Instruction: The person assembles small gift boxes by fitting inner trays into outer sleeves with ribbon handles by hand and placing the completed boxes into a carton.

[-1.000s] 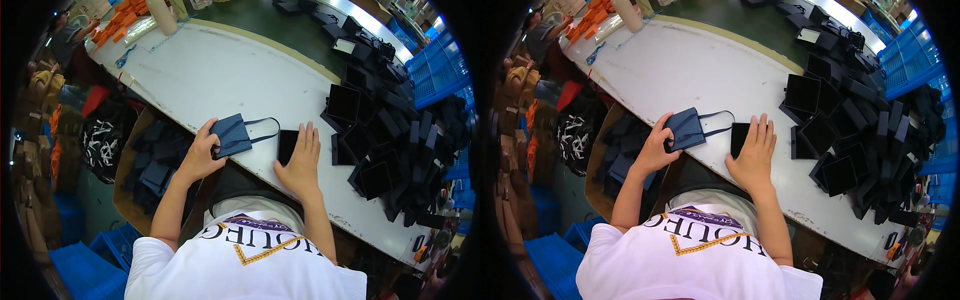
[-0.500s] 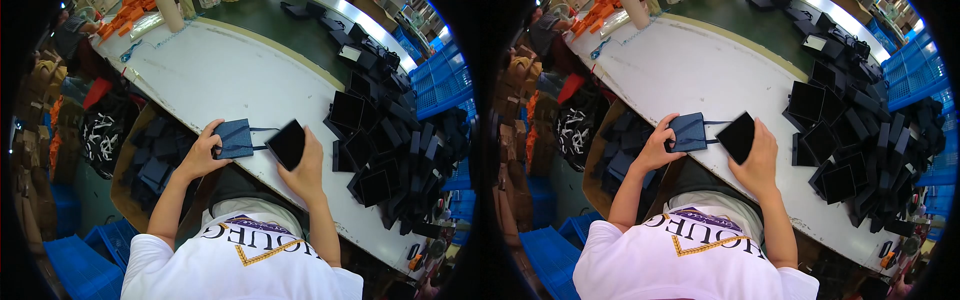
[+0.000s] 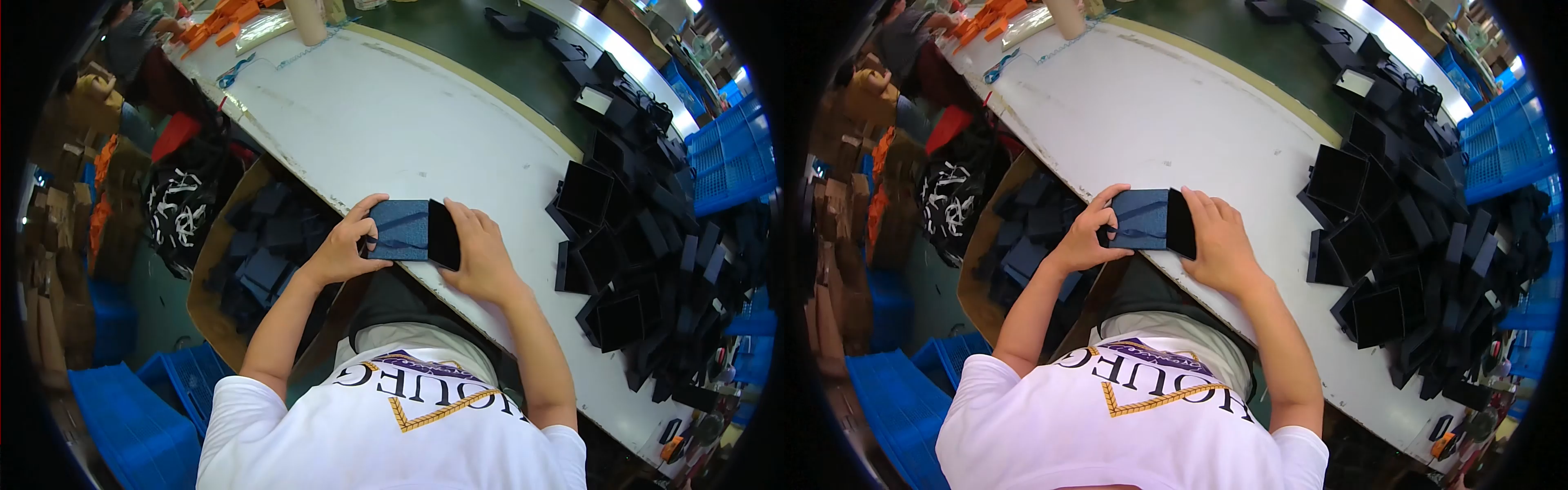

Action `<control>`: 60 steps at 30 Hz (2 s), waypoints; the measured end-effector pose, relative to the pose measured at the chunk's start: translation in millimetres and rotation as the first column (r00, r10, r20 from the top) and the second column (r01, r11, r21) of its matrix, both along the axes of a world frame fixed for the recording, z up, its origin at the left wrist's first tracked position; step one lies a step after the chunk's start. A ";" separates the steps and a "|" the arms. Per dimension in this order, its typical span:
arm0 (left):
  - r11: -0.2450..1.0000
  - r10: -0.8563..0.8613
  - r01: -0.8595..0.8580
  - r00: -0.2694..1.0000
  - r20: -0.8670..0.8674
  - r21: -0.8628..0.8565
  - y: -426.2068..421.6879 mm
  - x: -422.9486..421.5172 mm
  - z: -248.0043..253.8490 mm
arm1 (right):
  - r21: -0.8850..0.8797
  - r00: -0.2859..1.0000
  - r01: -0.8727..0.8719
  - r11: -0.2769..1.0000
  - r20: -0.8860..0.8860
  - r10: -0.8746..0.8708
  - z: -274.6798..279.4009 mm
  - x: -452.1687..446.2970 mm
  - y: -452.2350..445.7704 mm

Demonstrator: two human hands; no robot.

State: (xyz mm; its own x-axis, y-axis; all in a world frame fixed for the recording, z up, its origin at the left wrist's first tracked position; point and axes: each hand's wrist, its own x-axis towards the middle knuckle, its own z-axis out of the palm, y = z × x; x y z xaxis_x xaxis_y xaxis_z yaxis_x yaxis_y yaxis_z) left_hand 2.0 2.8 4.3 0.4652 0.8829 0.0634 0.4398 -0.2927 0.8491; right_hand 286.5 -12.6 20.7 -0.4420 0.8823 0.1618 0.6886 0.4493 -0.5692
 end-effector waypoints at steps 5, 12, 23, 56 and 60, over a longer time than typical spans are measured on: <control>0.988 -0.153 0.152 0.982 0.107 0.014 3.3 -4.6 -7.1 | -0.145 0.986 -0.164 0.976 -0.024 0.162 12.5 21.5 -4.6; 0.963 -0.103 0.097 0.995 0.010 0.250 -20.7 15.4 -22.3 | -0.180 0.971 -0.207 0.962 -0.160 0.179 4.0 12.7 -12.2; 0.937 0.198 -0.268 0.937 0.289 0.226 -59.6 39.7 -34.5 | -0.282 0.629 -0.085 0.956 -0.759 -0.168 -22.0 -69.4 -12.5; 0.693 -0.185 0.192 0.979 -0.086 0.696 256.1 265.4 22.3 | -0.018 0.875 0.116 0.993 -0.472 -0.111 -53.9 -22.8 -8.9; 0.855 -0.097 0.170 0.980 -0.172 0.490 342.5 377.9 5.9 | -0.092 0.748 0.135 0.987 -0.644 -0.162 -66.7 -19.6 -5.0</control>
